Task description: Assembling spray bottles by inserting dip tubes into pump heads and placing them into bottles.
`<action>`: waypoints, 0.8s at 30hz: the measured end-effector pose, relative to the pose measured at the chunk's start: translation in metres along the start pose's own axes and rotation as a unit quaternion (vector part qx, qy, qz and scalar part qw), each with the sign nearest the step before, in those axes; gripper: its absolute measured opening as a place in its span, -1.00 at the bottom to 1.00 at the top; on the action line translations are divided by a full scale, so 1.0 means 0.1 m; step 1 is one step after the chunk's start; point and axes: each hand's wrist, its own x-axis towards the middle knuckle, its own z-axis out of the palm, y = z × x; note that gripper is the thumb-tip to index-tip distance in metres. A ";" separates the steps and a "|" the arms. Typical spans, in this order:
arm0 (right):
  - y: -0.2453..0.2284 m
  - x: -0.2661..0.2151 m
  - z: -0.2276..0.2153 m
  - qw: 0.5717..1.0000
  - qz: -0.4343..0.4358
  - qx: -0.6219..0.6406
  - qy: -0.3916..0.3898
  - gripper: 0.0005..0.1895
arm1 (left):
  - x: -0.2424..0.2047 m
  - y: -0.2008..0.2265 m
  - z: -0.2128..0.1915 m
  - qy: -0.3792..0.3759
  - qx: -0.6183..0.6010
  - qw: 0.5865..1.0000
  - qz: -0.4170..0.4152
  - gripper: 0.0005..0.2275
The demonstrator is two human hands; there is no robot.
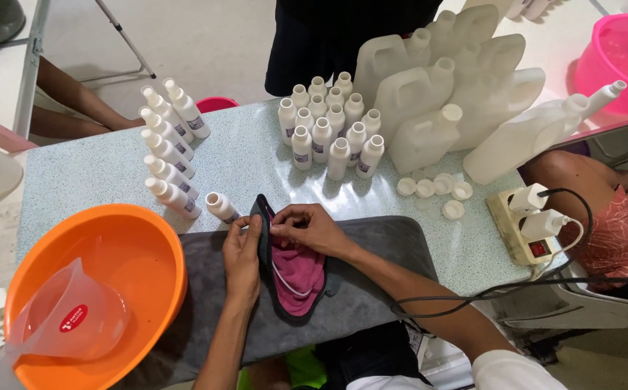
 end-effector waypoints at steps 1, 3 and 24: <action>0.01 0.00 -0.01 1.000 0.001 0.000 0.001 -0.80 | -0.01 0.04 0.02 0.000 0.000 1.000 -0.001 -0.85; 0.03 0.01 -0.01 1.000 -0.001 0.001 0.000 -0.79 | -0.05 0.11 0.06 0.003 -0.013 1.000 -0.022 -0.82; 0.35 0.07 -0.12 1.000 0.022 -0.016 0.001 -0.60 | 0.04 -0.07 -0.19 -0.028 -0.017 0.999 -0.043 -0.80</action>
